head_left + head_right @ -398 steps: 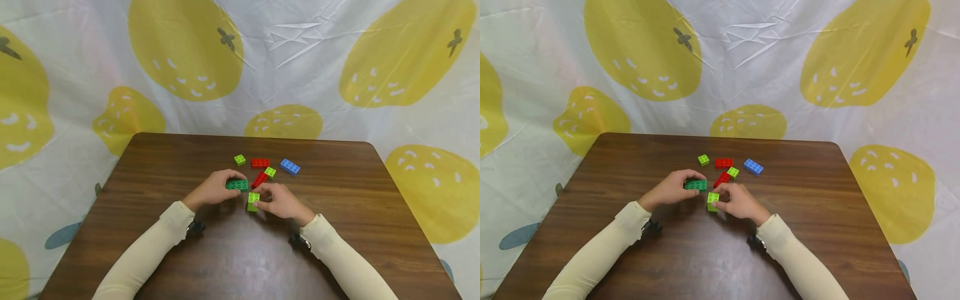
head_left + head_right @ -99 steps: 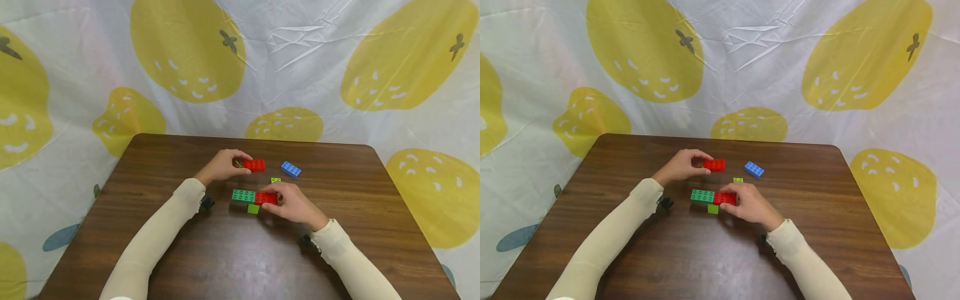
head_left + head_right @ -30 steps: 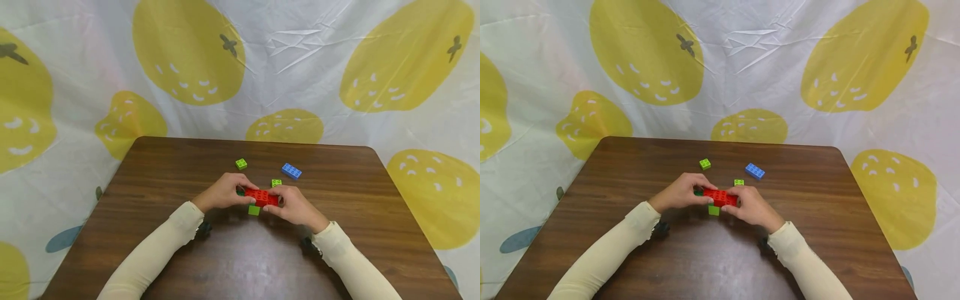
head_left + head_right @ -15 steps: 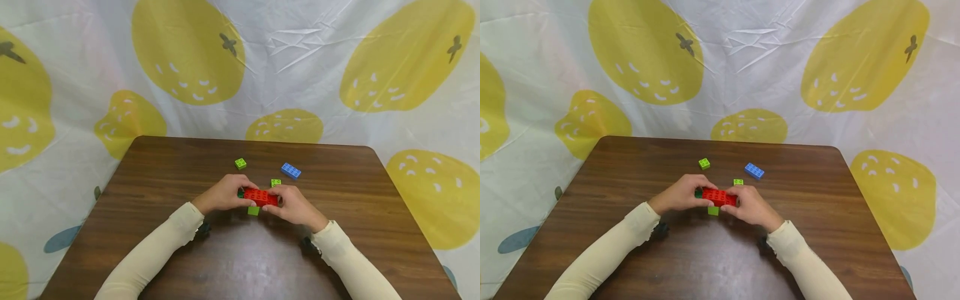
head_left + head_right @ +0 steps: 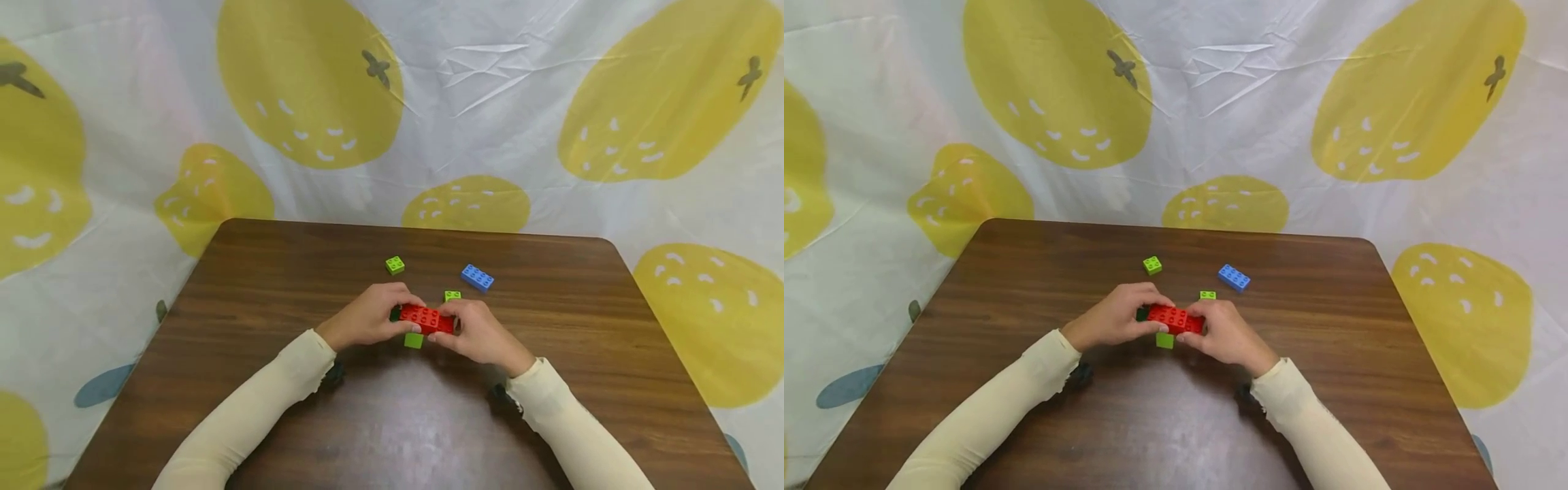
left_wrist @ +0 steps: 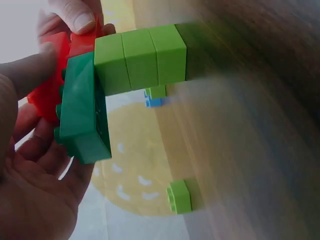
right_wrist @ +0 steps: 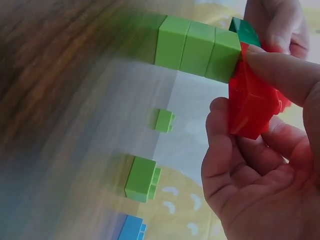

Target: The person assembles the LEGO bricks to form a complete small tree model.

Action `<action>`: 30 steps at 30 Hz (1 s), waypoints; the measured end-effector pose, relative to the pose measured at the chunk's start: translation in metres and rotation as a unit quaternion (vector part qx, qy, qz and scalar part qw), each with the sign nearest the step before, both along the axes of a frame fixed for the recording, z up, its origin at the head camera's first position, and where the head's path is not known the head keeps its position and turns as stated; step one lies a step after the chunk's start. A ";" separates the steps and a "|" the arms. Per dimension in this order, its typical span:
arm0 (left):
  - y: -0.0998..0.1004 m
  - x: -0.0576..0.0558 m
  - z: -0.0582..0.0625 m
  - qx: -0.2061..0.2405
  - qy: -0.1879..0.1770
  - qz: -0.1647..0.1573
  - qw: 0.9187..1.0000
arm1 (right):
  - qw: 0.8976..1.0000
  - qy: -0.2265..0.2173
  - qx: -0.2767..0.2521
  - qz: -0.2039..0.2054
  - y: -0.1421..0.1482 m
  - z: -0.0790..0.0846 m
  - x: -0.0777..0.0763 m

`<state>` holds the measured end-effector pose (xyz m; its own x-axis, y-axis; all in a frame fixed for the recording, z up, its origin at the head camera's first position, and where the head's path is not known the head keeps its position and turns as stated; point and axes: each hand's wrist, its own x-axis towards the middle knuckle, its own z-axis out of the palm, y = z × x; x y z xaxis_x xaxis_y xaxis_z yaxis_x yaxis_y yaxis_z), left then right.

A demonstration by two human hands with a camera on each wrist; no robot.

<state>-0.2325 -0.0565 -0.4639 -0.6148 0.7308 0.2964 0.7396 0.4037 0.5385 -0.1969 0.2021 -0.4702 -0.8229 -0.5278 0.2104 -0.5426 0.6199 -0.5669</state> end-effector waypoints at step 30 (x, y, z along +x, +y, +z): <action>-0.005 -0.010 0.010 -0.065 -0.037 0.012 0.997 | 1.000 -0.013 0.017 -0.004 0.004 0.003 -0.003</action>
<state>-0.2421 -0.0613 -0.4539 -0.6498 0.7446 0.1528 0.6883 0.4911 0.5340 -0.2002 0.2057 -0.4675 -0.8321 -0.5276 0.1712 -0.5229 0.6433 -0.5592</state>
